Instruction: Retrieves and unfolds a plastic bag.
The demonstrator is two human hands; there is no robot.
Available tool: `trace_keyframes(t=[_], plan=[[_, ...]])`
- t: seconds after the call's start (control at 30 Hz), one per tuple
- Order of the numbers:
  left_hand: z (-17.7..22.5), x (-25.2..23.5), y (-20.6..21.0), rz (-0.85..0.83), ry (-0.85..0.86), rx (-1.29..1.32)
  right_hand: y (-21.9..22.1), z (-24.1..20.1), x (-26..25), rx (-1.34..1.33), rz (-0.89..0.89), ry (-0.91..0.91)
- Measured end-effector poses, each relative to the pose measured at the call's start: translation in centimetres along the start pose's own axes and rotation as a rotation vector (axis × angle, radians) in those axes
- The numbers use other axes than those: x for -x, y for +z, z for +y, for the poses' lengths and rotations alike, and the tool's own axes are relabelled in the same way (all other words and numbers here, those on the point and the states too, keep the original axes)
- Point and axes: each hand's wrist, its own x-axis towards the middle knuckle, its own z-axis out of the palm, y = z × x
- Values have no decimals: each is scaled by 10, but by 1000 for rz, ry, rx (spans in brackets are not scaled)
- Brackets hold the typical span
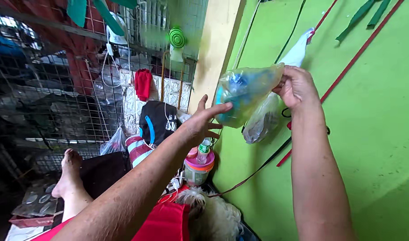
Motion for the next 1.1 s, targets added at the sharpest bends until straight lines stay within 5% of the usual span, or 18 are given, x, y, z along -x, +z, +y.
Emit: trace_keyframes(t=[0.17, 0.37, 0.5, 0.73, 0.9, 1.1], plan=[[5, -4, 23, -41, 44, -58, 4, -7, 7, 31, 10, -27], [11, -15, 18, 132, 119, 140, -12, -10, 6, 422, 134, 119], [19, -14, 20, 191, 108, 106, -26, -4, 4, 588, -85, 78], [28, -17, 30, 217, 9, 175, -39, 0, -13, 339, -378, -66], [22, -16, 34, -1, 138, 75, -35, 8, -7, 163, -405, -114], [22, -21, 44, 159, 131, -23, -37, 0, -3, 81, -430, -144]])
